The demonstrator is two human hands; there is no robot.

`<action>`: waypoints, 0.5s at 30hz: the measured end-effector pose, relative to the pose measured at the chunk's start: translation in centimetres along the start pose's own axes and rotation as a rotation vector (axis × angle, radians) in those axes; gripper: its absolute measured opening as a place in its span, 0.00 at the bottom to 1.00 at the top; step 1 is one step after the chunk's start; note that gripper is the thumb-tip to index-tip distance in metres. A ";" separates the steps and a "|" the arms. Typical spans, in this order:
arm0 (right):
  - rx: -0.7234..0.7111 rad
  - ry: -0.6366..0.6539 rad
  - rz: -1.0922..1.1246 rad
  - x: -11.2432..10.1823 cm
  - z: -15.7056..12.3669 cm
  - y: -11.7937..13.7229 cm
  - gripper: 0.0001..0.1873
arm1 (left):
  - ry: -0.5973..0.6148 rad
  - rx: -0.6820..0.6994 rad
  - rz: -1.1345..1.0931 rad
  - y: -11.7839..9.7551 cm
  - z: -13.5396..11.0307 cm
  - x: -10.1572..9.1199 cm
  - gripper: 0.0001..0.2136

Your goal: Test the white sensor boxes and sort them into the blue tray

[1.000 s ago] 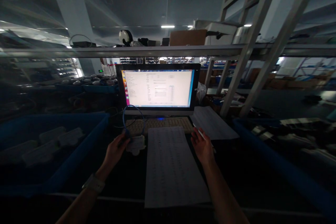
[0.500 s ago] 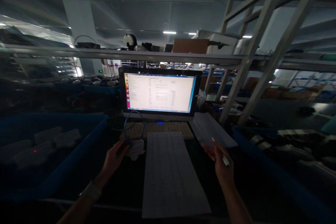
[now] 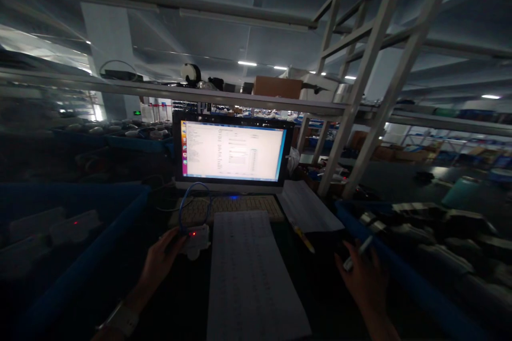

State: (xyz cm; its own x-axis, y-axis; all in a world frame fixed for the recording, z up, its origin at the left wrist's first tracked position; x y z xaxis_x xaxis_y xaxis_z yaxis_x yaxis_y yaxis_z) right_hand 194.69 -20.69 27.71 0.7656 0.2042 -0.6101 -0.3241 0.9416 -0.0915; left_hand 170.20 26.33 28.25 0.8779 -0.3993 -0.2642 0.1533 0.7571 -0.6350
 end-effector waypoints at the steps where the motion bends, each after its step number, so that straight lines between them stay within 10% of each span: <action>1: 0.031 0.009 -0.040 0.2 -0.1 -0.2 0.26 | 0.002 -0.001 0.003 0.0 0.0 0.0 0.18; 15: 0.083 0.191 0.050 3.3 -0.8 -2.1 0.25 | -0.031 0.098 0.042 -0.1 -0.2 0.0 0.18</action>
State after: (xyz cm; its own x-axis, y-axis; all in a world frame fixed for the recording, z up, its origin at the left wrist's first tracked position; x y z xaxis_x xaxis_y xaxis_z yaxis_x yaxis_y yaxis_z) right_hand 197.46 -22.21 25.28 0.6276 0.2046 -0.7512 -0.3062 0.9520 0.0035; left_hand 170.10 26.14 28.14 0.8978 -0.3512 -0.2657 0.1585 0.8206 -0.5490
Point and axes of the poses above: each hand's wrist, its own z-axis towards the middle knuckle, its own x-axis out of the palm, y = z × x, the point moved 5 cm from there along z, towards the middle knuckle, and after that the axes turned 3 degrees about -y, right-handed, at the moved point
